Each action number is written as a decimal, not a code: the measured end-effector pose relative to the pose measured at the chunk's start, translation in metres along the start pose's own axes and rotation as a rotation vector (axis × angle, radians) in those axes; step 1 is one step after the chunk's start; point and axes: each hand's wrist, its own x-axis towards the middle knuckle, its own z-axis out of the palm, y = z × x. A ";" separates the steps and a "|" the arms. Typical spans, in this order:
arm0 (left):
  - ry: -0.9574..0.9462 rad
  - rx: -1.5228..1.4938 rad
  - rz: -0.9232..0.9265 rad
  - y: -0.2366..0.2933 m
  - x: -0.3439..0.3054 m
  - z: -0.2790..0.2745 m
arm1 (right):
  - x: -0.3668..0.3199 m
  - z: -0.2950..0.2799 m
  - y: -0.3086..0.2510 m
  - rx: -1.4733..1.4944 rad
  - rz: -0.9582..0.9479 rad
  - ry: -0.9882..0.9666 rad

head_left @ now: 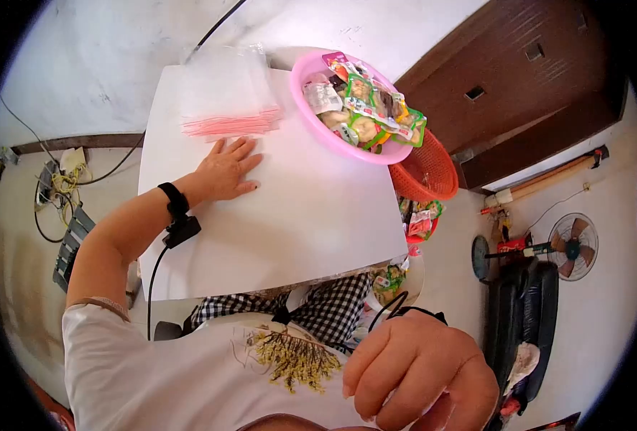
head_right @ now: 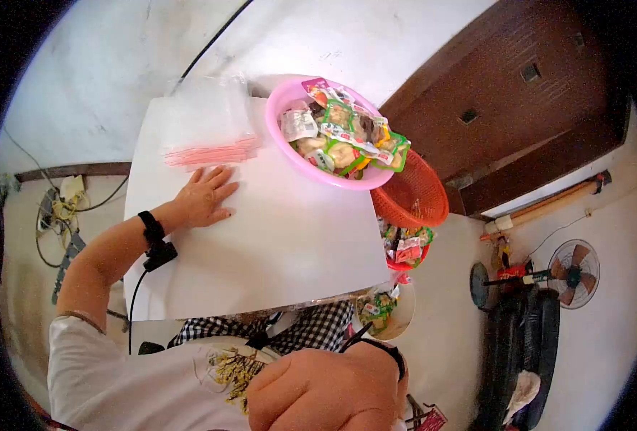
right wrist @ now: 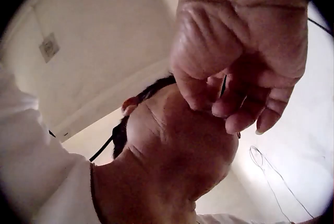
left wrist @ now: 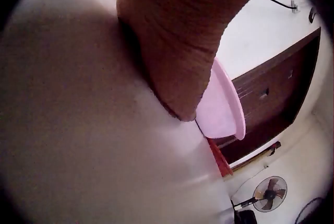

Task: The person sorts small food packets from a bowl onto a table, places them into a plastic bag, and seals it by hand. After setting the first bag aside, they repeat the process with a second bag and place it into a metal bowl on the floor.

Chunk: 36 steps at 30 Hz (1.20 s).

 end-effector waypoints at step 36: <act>-0.007 -0.068 -0.090 0.011 0.004 -0.008 | -0.031 -0.370 0.143 -2.134 1.278 -0.209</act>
